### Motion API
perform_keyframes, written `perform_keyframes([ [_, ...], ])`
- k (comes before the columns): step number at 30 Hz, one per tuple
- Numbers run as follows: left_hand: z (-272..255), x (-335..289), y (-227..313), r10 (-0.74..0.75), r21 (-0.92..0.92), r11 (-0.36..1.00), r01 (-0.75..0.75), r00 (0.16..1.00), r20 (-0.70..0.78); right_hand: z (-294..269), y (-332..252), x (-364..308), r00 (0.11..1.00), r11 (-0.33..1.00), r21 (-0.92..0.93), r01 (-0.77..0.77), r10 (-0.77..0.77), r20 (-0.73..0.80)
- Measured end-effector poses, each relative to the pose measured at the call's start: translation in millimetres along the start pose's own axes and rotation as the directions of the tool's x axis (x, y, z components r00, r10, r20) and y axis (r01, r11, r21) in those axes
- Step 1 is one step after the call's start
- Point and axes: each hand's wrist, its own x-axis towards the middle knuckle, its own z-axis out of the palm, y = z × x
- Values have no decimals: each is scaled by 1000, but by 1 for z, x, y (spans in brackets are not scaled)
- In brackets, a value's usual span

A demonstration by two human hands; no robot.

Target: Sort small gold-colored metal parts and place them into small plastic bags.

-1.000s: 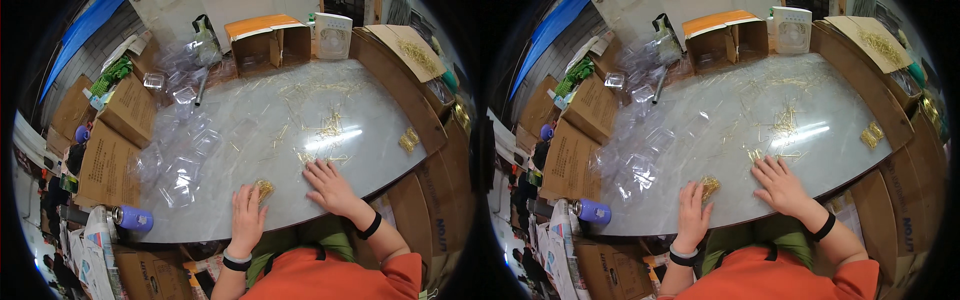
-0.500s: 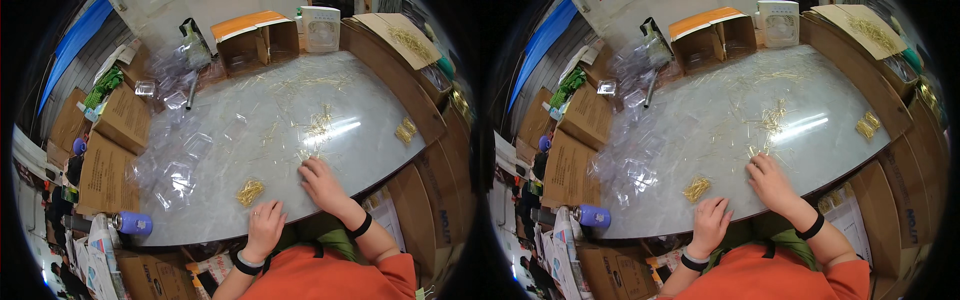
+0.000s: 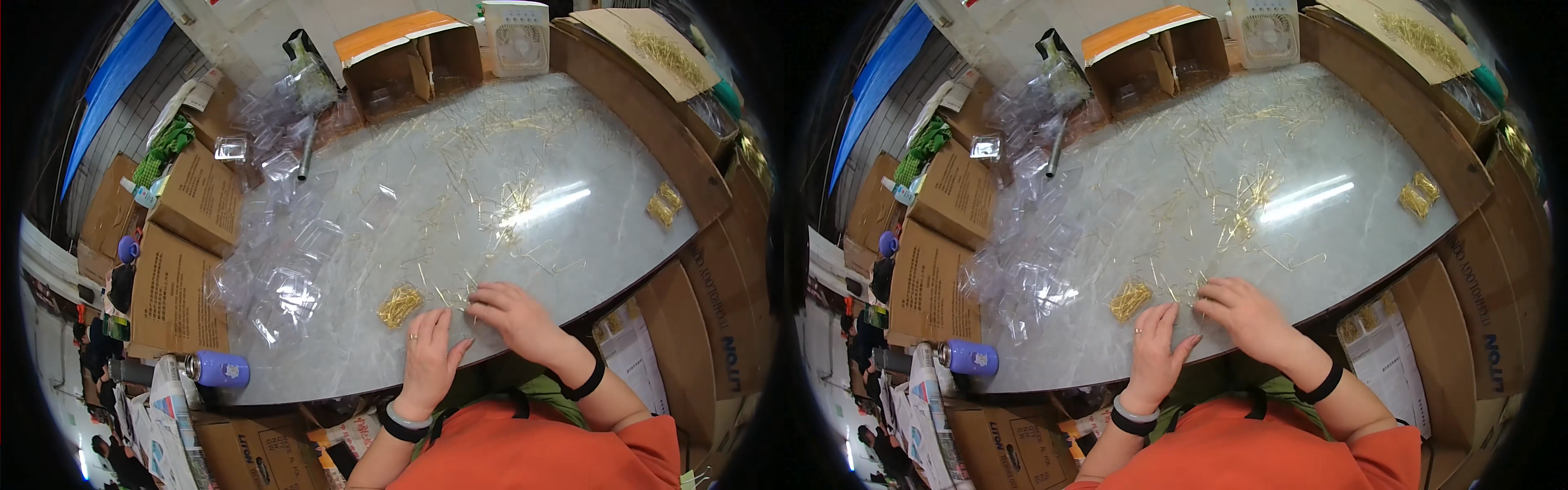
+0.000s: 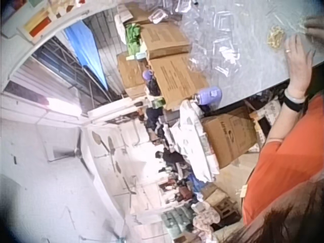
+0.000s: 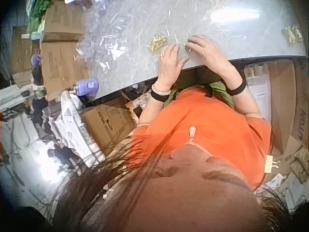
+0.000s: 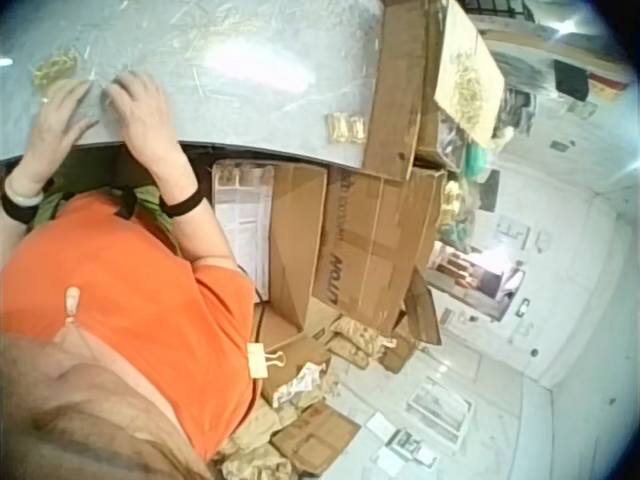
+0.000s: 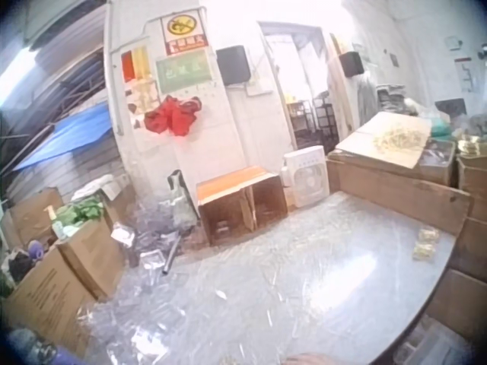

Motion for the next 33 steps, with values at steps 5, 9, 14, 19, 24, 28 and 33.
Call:
perform_keyframes([
  [5,-1,-3,1,-49,-17,999,49,999,7,-2,-1,7,996,994,-83,-68,62,-70],
  [9,0,-3,-3,-83,35,996,84,996,-27,-7,-2,9,993,989,-106,-106,101,-56],
  [14,-1,5,-4,-49,173,985,25,989,136,-7,-1,7,986,983,162,-91,111,-122],
  [19,6,4,0,-16,344,937,-55,979,202,-28,13,4,908,946,103,-308,324,-265],
  [24,7,2,7,-59,336,942,-3,983,172,-16,0,-16,813,837,-136,-530,456,-362],
  [28,17,-1,16,-111,168,982,89,986,122,4,-39,-17,921,920,-106,-377,360,-150],
  [33,17,-4,8,-102,-474,875,101,995,24,14,-58,3,954,957,-95,-276,260,-148],
])
